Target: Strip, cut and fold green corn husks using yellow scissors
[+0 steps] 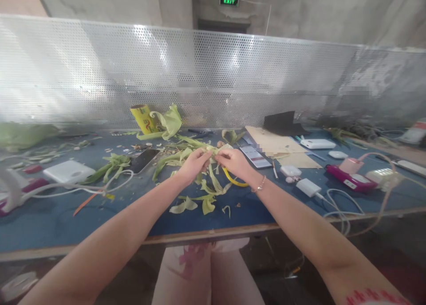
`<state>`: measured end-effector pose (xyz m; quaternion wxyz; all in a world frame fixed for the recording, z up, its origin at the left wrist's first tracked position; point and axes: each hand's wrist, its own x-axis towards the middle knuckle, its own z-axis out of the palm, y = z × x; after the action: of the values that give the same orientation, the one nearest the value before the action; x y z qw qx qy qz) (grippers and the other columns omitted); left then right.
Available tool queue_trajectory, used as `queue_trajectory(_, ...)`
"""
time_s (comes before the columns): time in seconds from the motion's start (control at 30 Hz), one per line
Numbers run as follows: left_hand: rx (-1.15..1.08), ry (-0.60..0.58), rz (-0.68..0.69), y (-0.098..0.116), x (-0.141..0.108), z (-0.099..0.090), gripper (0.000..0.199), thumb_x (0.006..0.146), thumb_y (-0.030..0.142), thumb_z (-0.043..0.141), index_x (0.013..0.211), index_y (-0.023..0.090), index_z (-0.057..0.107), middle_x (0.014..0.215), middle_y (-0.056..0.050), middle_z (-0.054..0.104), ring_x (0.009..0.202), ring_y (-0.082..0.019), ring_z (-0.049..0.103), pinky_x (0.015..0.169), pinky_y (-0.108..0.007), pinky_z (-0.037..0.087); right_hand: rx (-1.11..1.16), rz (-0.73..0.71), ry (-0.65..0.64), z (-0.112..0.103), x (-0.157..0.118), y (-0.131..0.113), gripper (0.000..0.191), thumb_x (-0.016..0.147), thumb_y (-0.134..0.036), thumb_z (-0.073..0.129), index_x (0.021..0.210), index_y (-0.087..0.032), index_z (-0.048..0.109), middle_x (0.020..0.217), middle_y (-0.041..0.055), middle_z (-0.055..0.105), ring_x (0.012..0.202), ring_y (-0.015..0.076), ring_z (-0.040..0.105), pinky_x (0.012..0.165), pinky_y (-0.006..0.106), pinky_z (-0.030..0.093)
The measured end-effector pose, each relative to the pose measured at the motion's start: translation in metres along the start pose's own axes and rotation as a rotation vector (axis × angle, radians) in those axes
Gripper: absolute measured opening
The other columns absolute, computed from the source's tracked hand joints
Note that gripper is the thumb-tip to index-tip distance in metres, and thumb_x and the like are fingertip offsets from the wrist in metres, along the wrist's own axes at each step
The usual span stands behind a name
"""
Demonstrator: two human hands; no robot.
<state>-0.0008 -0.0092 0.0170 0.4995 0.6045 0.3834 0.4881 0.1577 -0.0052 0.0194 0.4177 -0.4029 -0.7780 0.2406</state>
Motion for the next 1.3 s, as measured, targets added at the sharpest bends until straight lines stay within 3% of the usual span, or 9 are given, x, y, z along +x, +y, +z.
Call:
queue_trajectory(0.13, -0.003, -0.064, -0.004, 0.000, 0.001, -0.002, 0.039, 0.075, 0.047, 0.059, 0.063, 0.018, 0.036, 0.047, 0.008, 0.032, 0.040, -0.002, 0.024, 0.040, -0.018, 0.018, -0.017, -0.010, 0.000, -0.007, -0.002, -0.005, 0.026, 0.079, -0.029, 0.053, 0.057, -0.015, 0.054, 0.050, -0.0046, 0.042, 0.050, 0.0072, 0.036, 0.051, 0.022, 0.027)
queue_trajectory(0.37, -0.008, -0.073, 0.009, -0.001, -0.001, -0.002, 0.037, 0.077, 0.045, 0.058, 0.064, 0.018, 0.037, 0.047, 0.009, 0.031, 0.040, -0.003, 0.024, 0.041, -0.018, 0.019, 0.037, 0.001, -0.060, -0.007, -0.002, -0.002, 0.024, 0.079, -0.031, 0.054, 0.061, -0.016, 0.052, 0.053, -0.0044, 0.044, 0.051, 0.0079, 0.039, 0.052, 0.023, 0.030)
queue_trajectory(0.5, 0.097, -0.032, 0.018, -0.004, 0.002, -0.003, 0.034, 0.077, 0.043, 0.057, 0.063, 0.018, 0.041, 0.048, 0.006, 0.038, 0.041, -0.004, 0.029, 0.041, -0.019, 0.022, 0.091, 0.036, -0.167, -0.002, -0.001, 0.003, 0.023, 0.081, -0.036, 0.052, 0.066, -0.018, 0.048, 0.058, -0.0031, 0.051, 0.054, 0.0100, 0.048, 0.054, 0.024, 0.037)
queue_trajectory(0.73, 0.423, 0.009, 0.043, -0.005, 0.007, -0.010, 0.037, 0.082, 0.043, 0.044, 0.059, 0.016, 0.054, 0.050, 0.001, 0.048, 0.046, -0.009, 0.043, 0.049, -0.022, 0.035, 0.058, 0.122, -0.112, 0.002, 0.001, 0.008, 0.025, 0.084, -0.032, 0.048, 0.062, -0.019, 0.045, 0.055, -0.0028, 0.053, 0.052, 0.0100, 0.051, 0.055, 0.024, 0.041)
queue_trajectory(0.83, 0.556, 0.105, 0.060, 0.003, 0.008, -0.016, 0.036, 0.080, 0.042, 0.043, 0.057, 0.016, 0.053, 0.052, 0.001, 0.053, 0.051, -0.011, 0.051, 0.054, -0.023, 0.039, 0.051, 0.150, -0.133, 0.006, 0.001, 0.012, 0.023, 0.083, -0.030, 0.049, 0.063, -0.019, 0.047, 0.056, -0.0024, 0.054, 0.051, 0.0096, 0.052, 0.055, 0.023, 0.041)
queue_trajectory(0.93, 0.855, 0.220, 0.114, 0.012, 0.016, -0.038, 0.034, 0.079, 0.042, 0.045, 0.060, 0.017, 0.059, 0.053, 0.000, 0.056, 0.056, -0.014, 0.055, 0.059, -0.025, 0.041, 0.071, 0.193, -0.184, 0.010, 0.000, 0.014, 0.024, 0.084, -0.031, 0.046, 0.065, -0.018, 0.050, 0.057, -0.0021, 0.054, 0.051, 0.0095, 0.052, 0.054, 0.022, 0.042)
queue_trajectory(1.07, 1.249, 0.309, 0.073, 0.023, 0.033, -0.088, 0.026, 0.076, 0.033, 0.049, 0.068, 0.016, 0.067, 0.070, -0.007, 0.066, 0.074, -0.020, 0.060, 0.069, -0.027, 0.043, 0.104, 0.258, -0.223, 0.013, -0.002, 0.013, 0.026, 0.086, -0.033, 0.043, 0.069, -0.017, 0.054, 0.057, -0.0020, 0.052, 0.050, 0.0090, 0.049, 0.051, 0.021, 0.041)
queue_trajectory(1.23, 1.313, 0.564, -0.052, 0.047, 0.033, -0.150, 0.036, 0.084, 0.032, 0.038, 0.091, 0.010, 0.066, 0.093, -0.011, 0.067, 0.093, -0.024, 0.059, 0.079, -0.032, 0.043, 0.038, 0.222, -0.210, 0.011, -0.002, 0.015, 0.029, 0.086, -0.037, 0.042, 0.068, -0.017, 0.054, 0.056, -0.0016, 0.052, 0.050, 0.0102, 0.049, 0.051, 0.022, 0.039)
queue_trajectory(1.3, 1.333, 0.679, -0.155, 0.056, 0.024, -0.168, 0.035, 0.085, 0.030, 0.035, 0.088, 0.009, 0.064, 0.092, -0.010, 0.066, 0.095, -0.025, 0.058, 0.078, -0.033, 0.043, -0.048, 0.179, -0.181, 0.010, -0.002, 0.018, 0.034, 0.088, -0.040, 0.037, 0.068, -0.017, 0.054, 0.057, -0.0010, 0.053, 0.052, 0.0110, 0.050, 0.054, 0.023, 0.039)
